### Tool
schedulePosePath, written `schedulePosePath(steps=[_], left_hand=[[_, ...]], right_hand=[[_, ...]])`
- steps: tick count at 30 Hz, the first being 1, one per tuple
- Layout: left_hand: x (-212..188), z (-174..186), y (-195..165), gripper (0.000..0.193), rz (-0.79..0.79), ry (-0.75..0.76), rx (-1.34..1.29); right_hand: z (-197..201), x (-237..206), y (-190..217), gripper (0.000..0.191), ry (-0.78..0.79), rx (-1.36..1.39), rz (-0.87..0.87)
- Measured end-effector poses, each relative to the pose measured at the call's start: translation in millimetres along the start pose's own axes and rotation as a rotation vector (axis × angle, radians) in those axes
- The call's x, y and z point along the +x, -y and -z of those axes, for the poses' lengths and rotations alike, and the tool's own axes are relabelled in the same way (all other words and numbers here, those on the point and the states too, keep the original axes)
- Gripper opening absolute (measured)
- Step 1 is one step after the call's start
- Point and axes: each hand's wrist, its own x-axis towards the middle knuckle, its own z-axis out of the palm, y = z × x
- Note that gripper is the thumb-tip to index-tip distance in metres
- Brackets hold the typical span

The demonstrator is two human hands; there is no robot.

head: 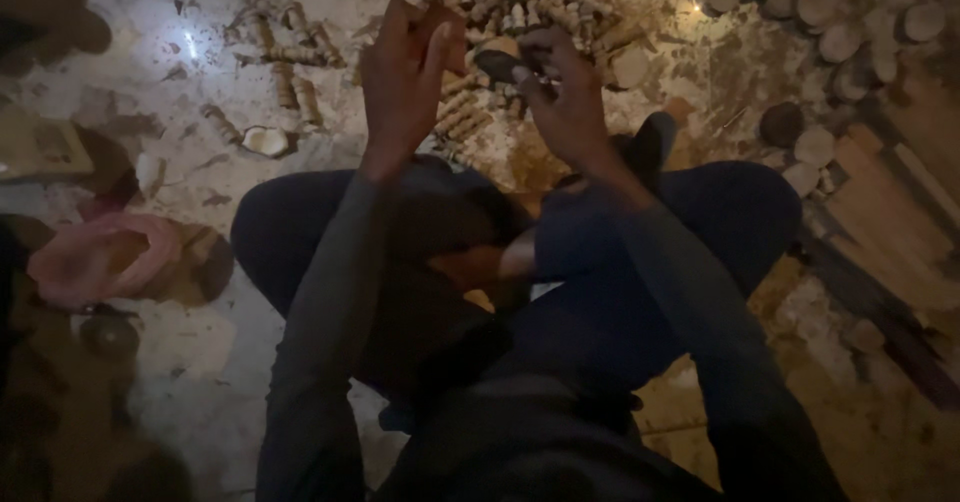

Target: The person sits on the floor and repeatedly picks up small wooden pieces, then presses them together to form short assembled units. The person handles the pieces by hand and places the assembled units back onto the floor among other similar pieces.

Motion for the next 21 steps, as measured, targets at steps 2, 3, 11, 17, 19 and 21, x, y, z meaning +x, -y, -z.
schedulePosePath(steps=[2, 3, 11, 17, 19, 21], left_hand=[[-2.2, -1.2, 0.3, 0.029, -0.186, -0.014, -0.319], [-4.2, -3.6, -0.2, 0.030, -0.280, -0.020, -0.481], [-0.7, -5.0, 9.7, 0.028, -0.050, 0.028, -0.276], [-3.4, -8.2, -3.8, 0.031, -0.186, 0.098, -0.559], [-4.0, -9.2, -3.1, 0.031, -0.199, 0.093, -0.457], [-3.6, -8.2, 0.5, 0.031, -0.080, 0.099, -0.155]], right_hand=[[-0.7, -0.6, 1.1, 0.026, 0.011, 0.025, -0.016], [-0.9, -1.4, 1.6, 0.026, 0.020, 0.058, -0.025], [3.8, 2.2, 1.4, 0.021, -0.058, 0.039, 0.028], [-1.5, -1.6, 2.9, 0.024, -0.020, -0.012, -0.008], [-3.3, -3.4, 2.9, 0.027, -0.004, 0.015, -0.076], [-2.6, -3.0, 0.6, 0.024, -0.026, -0.020, -0.015]])
